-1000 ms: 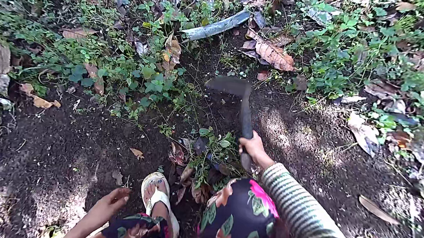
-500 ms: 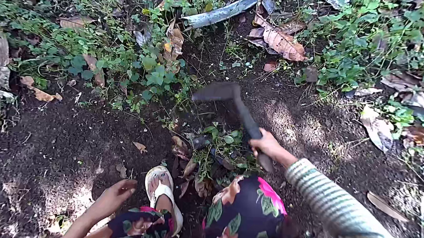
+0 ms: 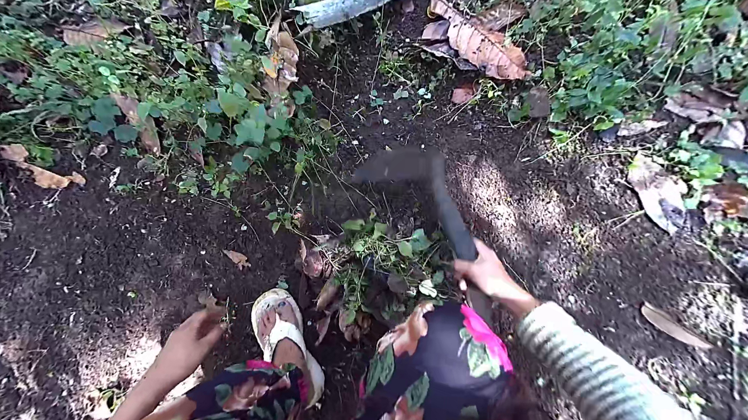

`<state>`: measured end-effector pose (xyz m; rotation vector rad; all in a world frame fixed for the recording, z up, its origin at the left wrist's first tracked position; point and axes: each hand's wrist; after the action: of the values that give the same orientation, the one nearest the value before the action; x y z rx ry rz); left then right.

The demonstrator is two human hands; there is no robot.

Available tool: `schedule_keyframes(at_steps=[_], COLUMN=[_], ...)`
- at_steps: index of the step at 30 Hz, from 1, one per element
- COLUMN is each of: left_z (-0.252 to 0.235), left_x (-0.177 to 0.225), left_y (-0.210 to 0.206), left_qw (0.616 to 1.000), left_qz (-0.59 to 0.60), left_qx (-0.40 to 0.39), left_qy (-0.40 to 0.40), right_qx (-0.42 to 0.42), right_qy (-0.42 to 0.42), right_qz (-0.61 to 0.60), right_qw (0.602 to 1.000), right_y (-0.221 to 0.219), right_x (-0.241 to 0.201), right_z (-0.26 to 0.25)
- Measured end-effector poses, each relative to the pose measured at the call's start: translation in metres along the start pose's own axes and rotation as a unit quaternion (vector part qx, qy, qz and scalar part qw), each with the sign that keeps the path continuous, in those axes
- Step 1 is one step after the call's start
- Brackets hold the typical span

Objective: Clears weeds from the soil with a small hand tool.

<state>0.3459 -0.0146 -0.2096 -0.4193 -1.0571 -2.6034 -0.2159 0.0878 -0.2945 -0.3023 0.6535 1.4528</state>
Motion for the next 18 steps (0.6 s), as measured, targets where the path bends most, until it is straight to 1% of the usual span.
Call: schedule_keyframes(at_steps=[2,4,5,6,8,9,10,11,12,13,16,18], left_z=[-0.007,-0.01,-0.011,-0.012,-0.021,-0.027,-0.034,-0.042,-0.05,-0.059,-0.095,-0.12], left_x=[0.007,0.016,0.02,0.026,0.036,0.043,0.053,0.065,0.078,0.093,0.149,0.182], left_y=[-0.001,0.001,0.003,0.008,0.017,0.022,0.027,0.03,0.031,0.03,0.019,0.003], left_qw=[1.0,0.999,0.998,0.995,0.983,0.973,0.96,0.943,0.926,0.908,0.856,0.822], left_qz=[-0.014,-0.038,-0.06,-0.089,-0.157,-0.191,-0.226,-0.262,-0.292,-0.315,-0.358,-0.367], left_qx=[-0.013,-0.014,-0.007,0.002,0.024,0.032,0.041,0.046,0.047,0.043,0.03,0.025], left_qy=[-0.003,-0.007,-0.02,-0.041,-0.096,-0.125,-0.16,-0.198,-0.236,-0.272,-0.372,-0.435], right_qx=[0.036,0.06,0.06,0.054,0.02,0.006,0.013,0.024,0.041,0.057,0.113,0.158], right_qy=[0.008,0.017,0.018,0.018,0.008,0.01,0.022,0.027,0.029,0.028,0.026,0.01], right_qz=[-0.105,-0.161,-0.146,-0.09,0.083,0.127,0.148,0.157,0.165,0.174,0.23,0.284], right_qw=[0.994,0.985,0.987,0.994,0.996,0.992,0.989,0.987,0.985,0.983,0.966,0.946], right_y=[-0.008,-0.025,-0.036,-0.045,-0.053,-0.056,-0.06,-0.058,-0.054,-0.046,-0.006,0.026], right_x=[-0.032,-0.042,-0.034,-0.016,0.037,0.066,0.09,0.099,0.099,0.089,0.038,0.009], right_z=[-0.021,-0.039,-0.042,-0.042,-0.035,-0.033,-0.034,-0.032,-0.025,-0.011,0.038,0.07])
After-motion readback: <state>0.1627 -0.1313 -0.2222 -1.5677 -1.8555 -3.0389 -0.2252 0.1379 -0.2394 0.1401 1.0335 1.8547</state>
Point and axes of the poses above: each hand's wrist, its own z-axis away from the middle knuckle, its own y-axis out of the back of the hand, x = y × z, and after that the axes turned 5 degrees about -y, right-handed
